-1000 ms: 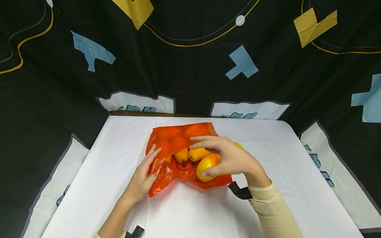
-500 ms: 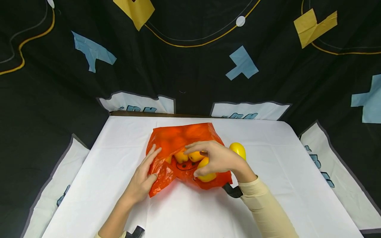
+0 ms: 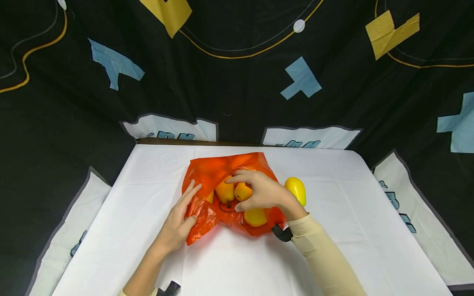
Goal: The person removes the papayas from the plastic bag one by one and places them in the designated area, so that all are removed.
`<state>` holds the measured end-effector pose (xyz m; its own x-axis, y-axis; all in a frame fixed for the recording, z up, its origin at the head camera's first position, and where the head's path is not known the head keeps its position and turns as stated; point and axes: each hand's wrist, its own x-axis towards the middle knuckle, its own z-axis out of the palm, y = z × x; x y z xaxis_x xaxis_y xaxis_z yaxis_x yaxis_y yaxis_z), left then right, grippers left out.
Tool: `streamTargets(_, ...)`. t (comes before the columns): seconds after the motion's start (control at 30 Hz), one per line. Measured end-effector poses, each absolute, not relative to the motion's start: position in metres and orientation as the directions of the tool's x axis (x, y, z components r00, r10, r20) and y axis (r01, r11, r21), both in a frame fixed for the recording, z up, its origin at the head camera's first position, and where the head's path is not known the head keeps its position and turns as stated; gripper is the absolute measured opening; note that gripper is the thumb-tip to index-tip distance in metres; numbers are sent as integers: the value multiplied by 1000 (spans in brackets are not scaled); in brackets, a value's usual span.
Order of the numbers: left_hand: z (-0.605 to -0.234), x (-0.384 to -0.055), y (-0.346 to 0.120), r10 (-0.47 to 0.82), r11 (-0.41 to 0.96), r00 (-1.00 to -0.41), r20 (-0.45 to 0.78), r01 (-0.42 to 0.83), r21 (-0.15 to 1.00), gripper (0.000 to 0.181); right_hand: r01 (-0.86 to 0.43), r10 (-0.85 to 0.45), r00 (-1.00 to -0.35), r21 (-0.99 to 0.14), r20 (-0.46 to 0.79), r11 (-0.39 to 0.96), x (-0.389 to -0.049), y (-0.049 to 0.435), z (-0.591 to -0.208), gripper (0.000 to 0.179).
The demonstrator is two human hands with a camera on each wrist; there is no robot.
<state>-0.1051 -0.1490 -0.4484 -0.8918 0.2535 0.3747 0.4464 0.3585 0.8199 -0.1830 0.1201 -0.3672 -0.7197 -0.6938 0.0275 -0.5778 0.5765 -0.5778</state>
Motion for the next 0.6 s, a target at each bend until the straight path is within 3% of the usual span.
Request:
streamTargets(0.33, -450, -105, -148, 256, 363, -893, 370, 444, 819, 80, -550, -662, -749, -528, -32, 647, -195, 109, -383, 62)
streamTargets(0.6, -451, -105, -147, 251, 374, -893, 373, 445, 814, 79, -555, -668, -743, -528, -33, 643, -203, 105, -396, 54)
